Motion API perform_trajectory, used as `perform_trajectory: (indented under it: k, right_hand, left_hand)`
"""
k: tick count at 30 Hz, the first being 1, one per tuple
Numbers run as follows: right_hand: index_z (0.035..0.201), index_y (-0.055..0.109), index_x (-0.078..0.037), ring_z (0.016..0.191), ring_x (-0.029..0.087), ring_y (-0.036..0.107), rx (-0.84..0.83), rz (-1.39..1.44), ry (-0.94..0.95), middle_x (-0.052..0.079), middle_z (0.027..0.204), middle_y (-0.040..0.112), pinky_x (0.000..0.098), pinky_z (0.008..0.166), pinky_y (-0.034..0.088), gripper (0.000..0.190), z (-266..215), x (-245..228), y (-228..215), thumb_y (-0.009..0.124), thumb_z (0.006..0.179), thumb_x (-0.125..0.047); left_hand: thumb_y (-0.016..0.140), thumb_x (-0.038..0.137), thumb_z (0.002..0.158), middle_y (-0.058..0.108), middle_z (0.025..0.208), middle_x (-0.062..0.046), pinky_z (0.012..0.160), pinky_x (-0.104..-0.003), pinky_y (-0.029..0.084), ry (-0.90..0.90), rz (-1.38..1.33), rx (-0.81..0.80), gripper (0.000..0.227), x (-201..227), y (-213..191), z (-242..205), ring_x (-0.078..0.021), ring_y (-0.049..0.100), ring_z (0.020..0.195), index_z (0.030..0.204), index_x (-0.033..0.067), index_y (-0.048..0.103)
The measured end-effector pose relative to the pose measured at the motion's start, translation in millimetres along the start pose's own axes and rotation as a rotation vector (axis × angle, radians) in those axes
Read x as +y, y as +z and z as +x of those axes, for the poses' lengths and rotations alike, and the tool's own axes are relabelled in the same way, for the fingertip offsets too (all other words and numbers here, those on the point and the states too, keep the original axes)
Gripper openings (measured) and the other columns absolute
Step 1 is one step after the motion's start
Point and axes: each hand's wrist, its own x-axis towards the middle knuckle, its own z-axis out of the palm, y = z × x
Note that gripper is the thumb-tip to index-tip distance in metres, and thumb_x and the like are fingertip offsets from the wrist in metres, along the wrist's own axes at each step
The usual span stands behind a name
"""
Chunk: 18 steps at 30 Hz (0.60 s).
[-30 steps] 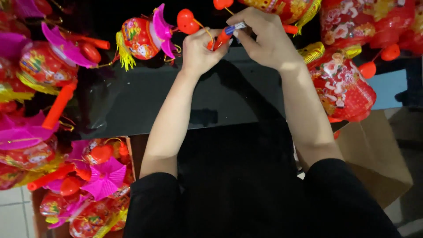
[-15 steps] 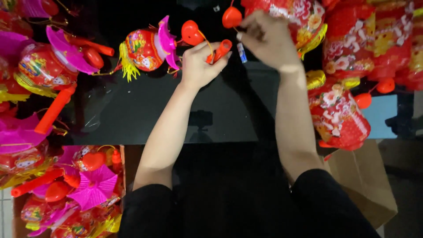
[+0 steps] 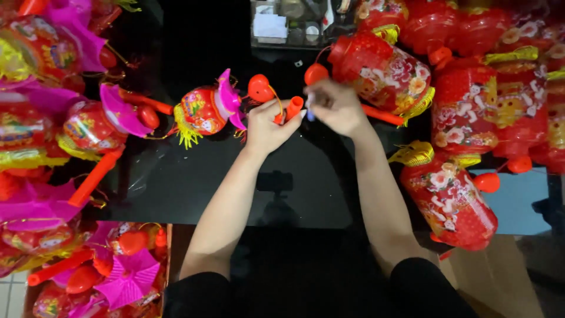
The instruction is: Assembling decorative lanterns by attaching plastic handles and sticks.
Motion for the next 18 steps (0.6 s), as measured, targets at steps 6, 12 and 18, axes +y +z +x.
perform_trajectory:
  k: [6, 12, 18]
  right_hand:
    - [0.124, 0.060, 0.011, 0.088, 0.026, 0.073, 0.626, 0.816, -0.367, 0.026, 0.100, 0.069, 0.0374, 0.069, 0.066, 0.028, -2.0, -14.5, 0.1, 0.069, 0.099, 0.005]
    - [0.115, 0.070, 0.002, 0.084, 0.021, 0.075, 0.611, 0.606, -0.400, 0.013, 0.095, 0.069, 0.0352, 0.071, 0.065, 0.031, -9.1, -44.6, 18.6, 0.080, 0.087, 0.009]
    - [0.110, 0.073, 0.007, 0.079, 0.032, 0.076, 0.619, 0.401, -0.569, 0.018, 0.093, 0.070, 0.0380, 0.067, 0.064, 0.022, -11.1, -57.3, 8.7, 0.079, 0.089, 0.009]
  left_hand:
    - [0.086, 0.005, 0.076, 0.053, 0.056, -0.003, 0.051, -0.031, 0.050, -0.003, -0.029, -0.019, 0.019, 0.2, 4.0, -2.2, -0.0178, 0.058, 0.049, 0.093, 0.0115, 0.080]
    - [0.088, 0.006, 0.075, 0.049, 0.053, -0.002, 0.052, -0.028, 0.049, -0.019, -0.059, -0.026, 0.019, 4.1, 5.4, 1.1, -0.0166, 0.054, 0.047, 0.091, 0.0106, 0.080]
    - [0.089, 0.005, 0.075, 0.050, 0.052, -0.002, 0.052, -0.028, 0.049, -0.029, -0.064, -0.013, 0.021, 7.1, 5.7, 0.6, -0.0154, 0.054, 0.047, 0.093, 0.0101, 0.080]
